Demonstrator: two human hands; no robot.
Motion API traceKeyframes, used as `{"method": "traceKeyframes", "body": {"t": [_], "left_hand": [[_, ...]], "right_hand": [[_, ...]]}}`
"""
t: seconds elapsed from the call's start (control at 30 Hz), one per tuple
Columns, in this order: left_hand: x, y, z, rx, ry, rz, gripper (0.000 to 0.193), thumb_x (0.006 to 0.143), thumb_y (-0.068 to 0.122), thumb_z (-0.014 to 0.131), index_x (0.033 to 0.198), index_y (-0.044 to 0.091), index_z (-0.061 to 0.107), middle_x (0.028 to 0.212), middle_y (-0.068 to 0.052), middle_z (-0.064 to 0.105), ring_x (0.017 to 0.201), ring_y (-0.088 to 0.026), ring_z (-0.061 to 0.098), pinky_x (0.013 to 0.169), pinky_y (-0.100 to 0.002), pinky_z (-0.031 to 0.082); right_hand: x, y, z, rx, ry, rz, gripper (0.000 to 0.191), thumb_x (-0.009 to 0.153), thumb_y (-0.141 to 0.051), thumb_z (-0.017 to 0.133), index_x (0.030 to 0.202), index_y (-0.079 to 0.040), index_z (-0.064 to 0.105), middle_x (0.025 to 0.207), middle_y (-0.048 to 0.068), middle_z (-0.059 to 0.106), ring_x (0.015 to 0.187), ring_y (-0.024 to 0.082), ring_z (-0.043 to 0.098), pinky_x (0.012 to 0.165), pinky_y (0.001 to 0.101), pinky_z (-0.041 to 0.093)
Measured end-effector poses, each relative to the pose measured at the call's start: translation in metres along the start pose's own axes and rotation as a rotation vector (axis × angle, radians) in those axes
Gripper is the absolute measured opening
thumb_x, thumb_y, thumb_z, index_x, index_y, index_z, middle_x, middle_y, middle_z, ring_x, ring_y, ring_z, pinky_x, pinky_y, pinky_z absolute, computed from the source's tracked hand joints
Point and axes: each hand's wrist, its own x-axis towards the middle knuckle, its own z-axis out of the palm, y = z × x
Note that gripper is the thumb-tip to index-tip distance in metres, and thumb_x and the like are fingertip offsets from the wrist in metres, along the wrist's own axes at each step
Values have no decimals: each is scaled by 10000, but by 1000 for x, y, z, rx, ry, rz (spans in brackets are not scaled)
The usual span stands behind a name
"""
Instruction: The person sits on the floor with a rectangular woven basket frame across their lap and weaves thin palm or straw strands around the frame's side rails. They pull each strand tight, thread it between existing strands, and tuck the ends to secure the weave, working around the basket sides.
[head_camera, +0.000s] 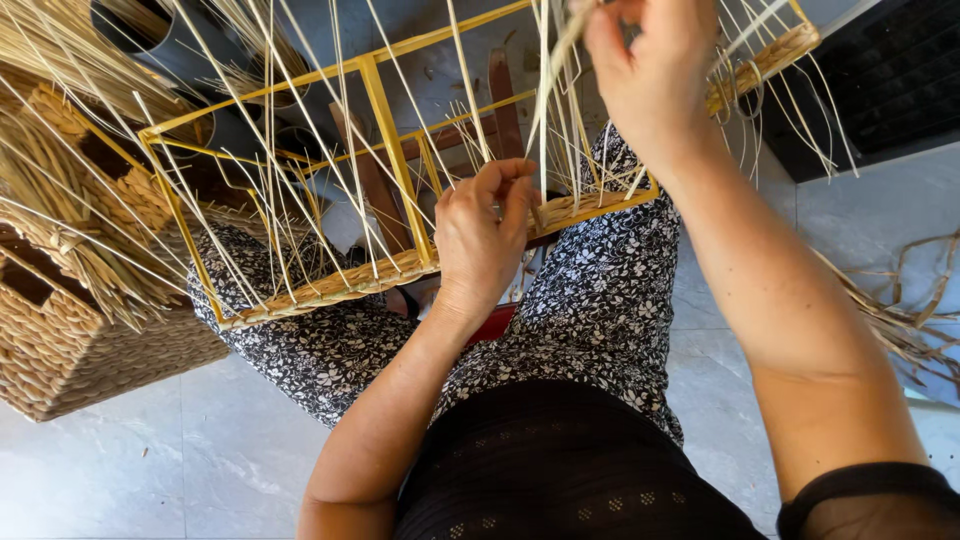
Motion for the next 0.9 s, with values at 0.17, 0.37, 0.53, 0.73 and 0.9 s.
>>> {"method": "traceKeyframes", "body": {"t": [0.17, 0.37, 0.53, 0.73, 0.9], "left_hand": [[2, -1, -2, -187, -26, -107, 201, 1019, 188, 587, 1038, 54, 736, 796, -2, 787, 681, -104, 763, 599, -278, 572], [7, -4, -1, -238, -84, -215, 277, 1035, 234, 529, 1012, 51, 736, 748, -1, 781, 621, -114, 735, 590, -278, 564], [9, -7, -1, -294, -86, -191, 290, 1047, 236, 524, 984, 55, 741, 740, -10, 779, 654, -103, 748, 628, -272, 581], [12, -11, -1, -299, -171, -168, 277, 1029, 239, 569, 992, 35, 753, 768, -72, 771, 700, -150, 731, 675, -313, 574], [0, -12, -14, -91, -158, 153, 248, 938, 159, 668, 1142, 42, 748, 1085, -129, 733, 1066, -279, 667, 948, -425, 536]], "right_hand": [[-26, -14, -20, 435, 242, 129, 411, 1205, 108, 681, 1465, -77, 422, 1373, 91, 549, 1214, 184, 637, 968, 308, 623], [-37, -25, -35, 467, 159, 228, 147, 1188, 34, 558, 1295, -66, 557, 1084, 102, 691, 811, 131, 681, 673, 251, 582], [-46, -26, -17, 207, -405, 153, 300, 1059, 51, 696, 1306, -119, 690, 1201, 85, 728, 889, 107, 729, 778, 249, 638], [-26, -13, 19, -9, -365, -242, 430, 945, 53, 784, 1341, -91, 700, 1420, 174, 538, 1106, 199, 659, 941, 276, 629], [-8, -14, 20, -139, -172, -265, 195, 890, 44, 835, 1034, -24, 722, 1208, 142, 620, 1111, 276, 678, 927, 376, 628]]}}
